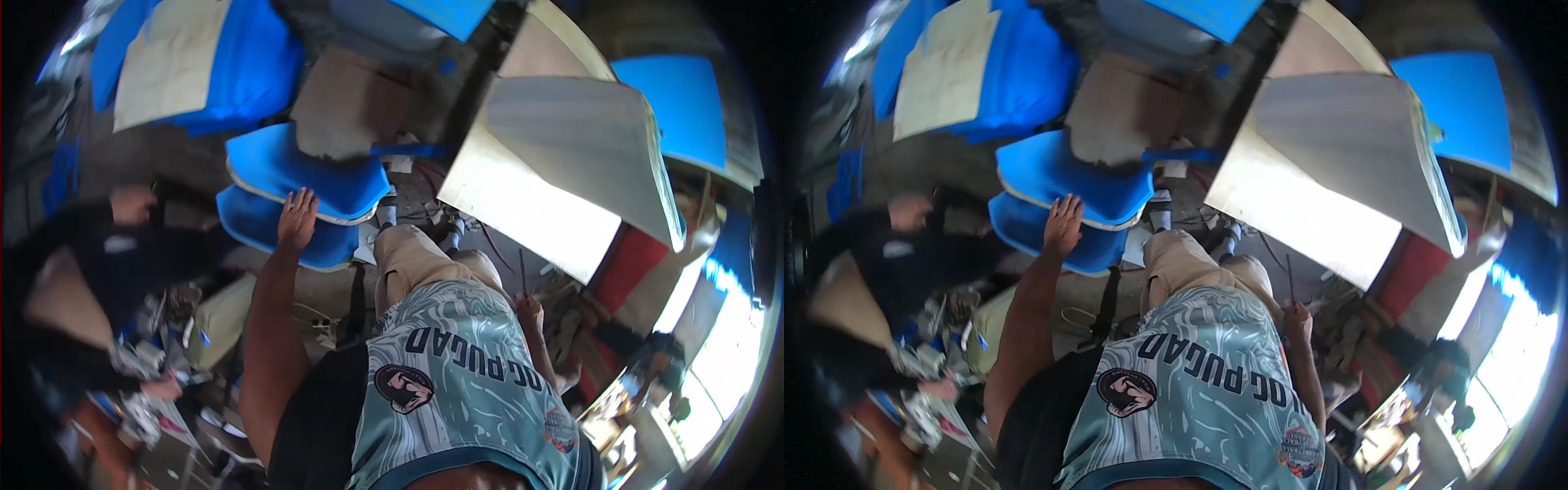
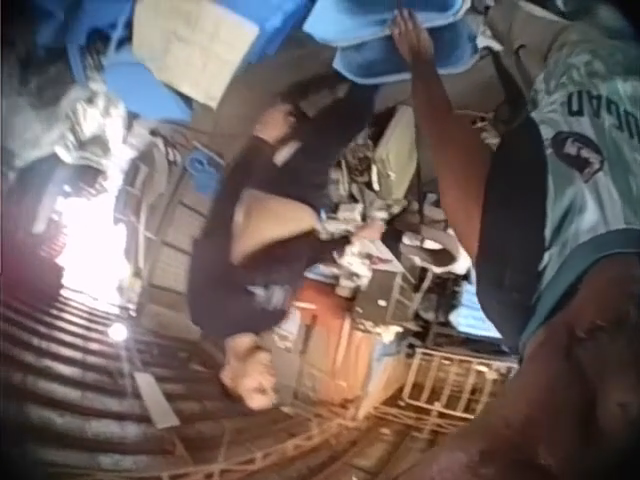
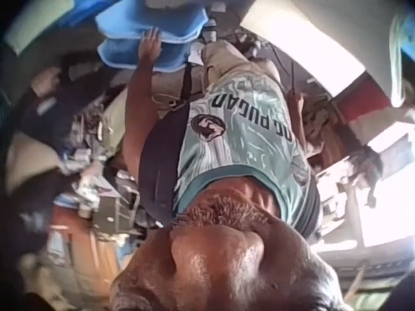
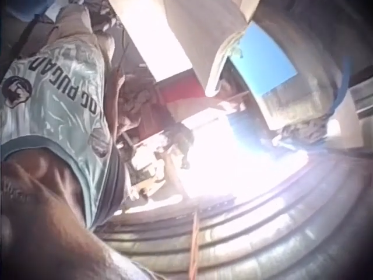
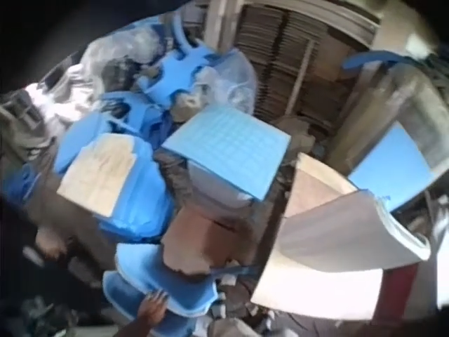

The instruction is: Applying contact glue to a wooden furniture frame and a foam piece, then trimming the foam to fit using a knife.

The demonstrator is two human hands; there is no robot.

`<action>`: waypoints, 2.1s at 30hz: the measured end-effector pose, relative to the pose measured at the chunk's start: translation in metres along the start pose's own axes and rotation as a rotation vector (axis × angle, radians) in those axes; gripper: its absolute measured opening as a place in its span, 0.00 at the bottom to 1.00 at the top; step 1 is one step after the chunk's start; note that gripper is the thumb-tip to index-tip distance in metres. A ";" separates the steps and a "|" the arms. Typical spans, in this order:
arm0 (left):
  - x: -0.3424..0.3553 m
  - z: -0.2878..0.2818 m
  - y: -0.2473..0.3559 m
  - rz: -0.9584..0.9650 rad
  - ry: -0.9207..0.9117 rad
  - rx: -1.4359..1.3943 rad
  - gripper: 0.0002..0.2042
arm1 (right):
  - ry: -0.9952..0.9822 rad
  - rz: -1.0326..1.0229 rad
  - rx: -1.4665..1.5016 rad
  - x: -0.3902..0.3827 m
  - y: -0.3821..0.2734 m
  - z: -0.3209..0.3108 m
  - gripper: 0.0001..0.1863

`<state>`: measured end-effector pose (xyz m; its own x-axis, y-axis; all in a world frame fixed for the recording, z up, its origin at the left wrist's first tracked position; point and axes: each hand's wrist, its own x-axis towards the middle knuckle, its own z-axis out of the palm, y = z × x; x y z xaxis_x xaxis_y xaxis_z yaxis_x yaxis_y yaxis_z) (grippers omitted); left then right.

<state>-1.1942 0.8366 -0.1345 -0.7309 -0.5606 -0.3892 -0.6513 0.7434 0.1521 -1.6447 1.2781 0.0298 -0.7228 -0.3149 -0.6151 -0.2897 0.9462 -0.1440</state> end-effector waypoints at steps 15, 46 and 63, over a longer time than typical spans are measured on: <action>0.045 0.002 -0.017 0.126 -0.286 0.142 0.12 | 0.018 0.096 0.069 -0.050 -0.035 -0.001 0.19; 0.054 -0.335 0.059 0.010 -0.252 -0.113 0.17 | 0.121 -0.286 0.444 0.029 -0.110 0.029 0.16; -0.101 -0.482 0.135 -0.299 0.066 -0.104 0.30 | -0.535 -0.055 1.672 0.142 -0.175 0.165 0.18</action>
<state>-1.3069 0.8178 0.3637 -0.5132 -0.7735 -0.3718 -0.8542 0.5027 0.1332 -1.5929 1.0805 -0.1606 -0.3681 -0.6144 -0.6979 0.8418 0.0984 -0.5307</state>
